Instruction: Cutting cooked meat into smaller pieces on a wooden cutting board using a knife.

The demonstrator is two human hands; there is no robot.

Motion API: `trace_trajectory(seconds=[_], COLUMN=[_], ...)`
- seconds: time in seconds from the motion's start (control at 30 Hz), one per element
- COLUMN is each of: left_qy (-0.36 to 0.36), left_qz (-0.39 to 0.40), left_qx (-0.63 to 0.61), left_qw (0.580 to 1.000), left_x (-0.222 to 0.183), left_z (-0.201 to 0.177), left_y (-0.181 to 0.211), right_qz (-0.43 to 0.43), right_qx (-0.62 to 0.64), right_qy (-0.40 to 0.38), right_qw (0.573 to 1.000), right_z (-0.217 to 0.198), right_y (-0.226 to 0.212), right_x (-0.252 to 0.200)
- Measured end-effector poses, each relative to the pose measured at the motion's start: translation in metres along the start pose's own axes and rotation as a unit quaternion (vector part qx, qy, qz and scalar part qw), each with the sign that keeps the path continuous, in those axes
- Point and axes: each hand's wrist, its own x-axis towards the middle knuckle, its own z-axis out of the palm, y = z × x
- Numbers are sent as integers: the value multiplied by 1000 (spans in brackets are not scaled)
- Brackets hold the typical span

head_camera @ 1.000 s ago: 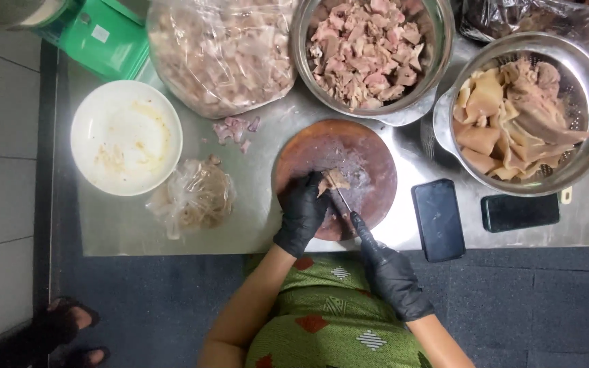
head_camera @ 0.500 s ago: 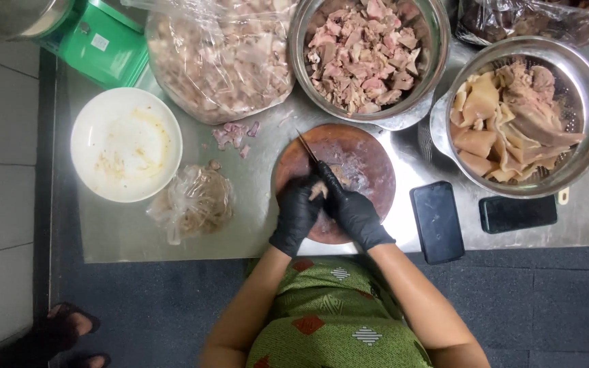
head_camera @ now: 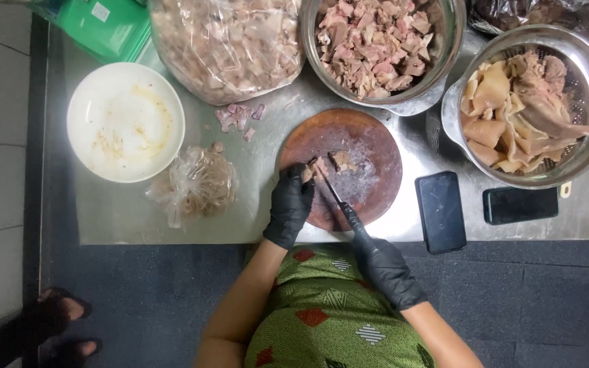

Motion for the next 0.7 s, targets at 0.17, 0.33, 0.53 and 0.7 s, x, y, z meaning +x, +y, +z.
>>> trace_trajectory(seconds=[0.17, 0.33, 0.53, 0.7], left_qy=[-32, -65, -61, -40], left_qz=[13, 22, -8, -77], left_qx=[24, 27, -81, -124], left_qw=[999, 997, 995, 989], left_x=[0, 6, 11, 12], left_z=[15, 14, -2, -8], left_y=[-14, -22, -17, -24], right_qz=[-12, -144, -300, -236], right_qx=[-38, -127, -288, -291], right_qy=[-17, -19, -1, -30], right_qw=[999, 981, 910, 927], right_z=[19, 21, 27, 12], right_y=[17, -18, -94, -76], right_x=[38, 76, 95, 53])
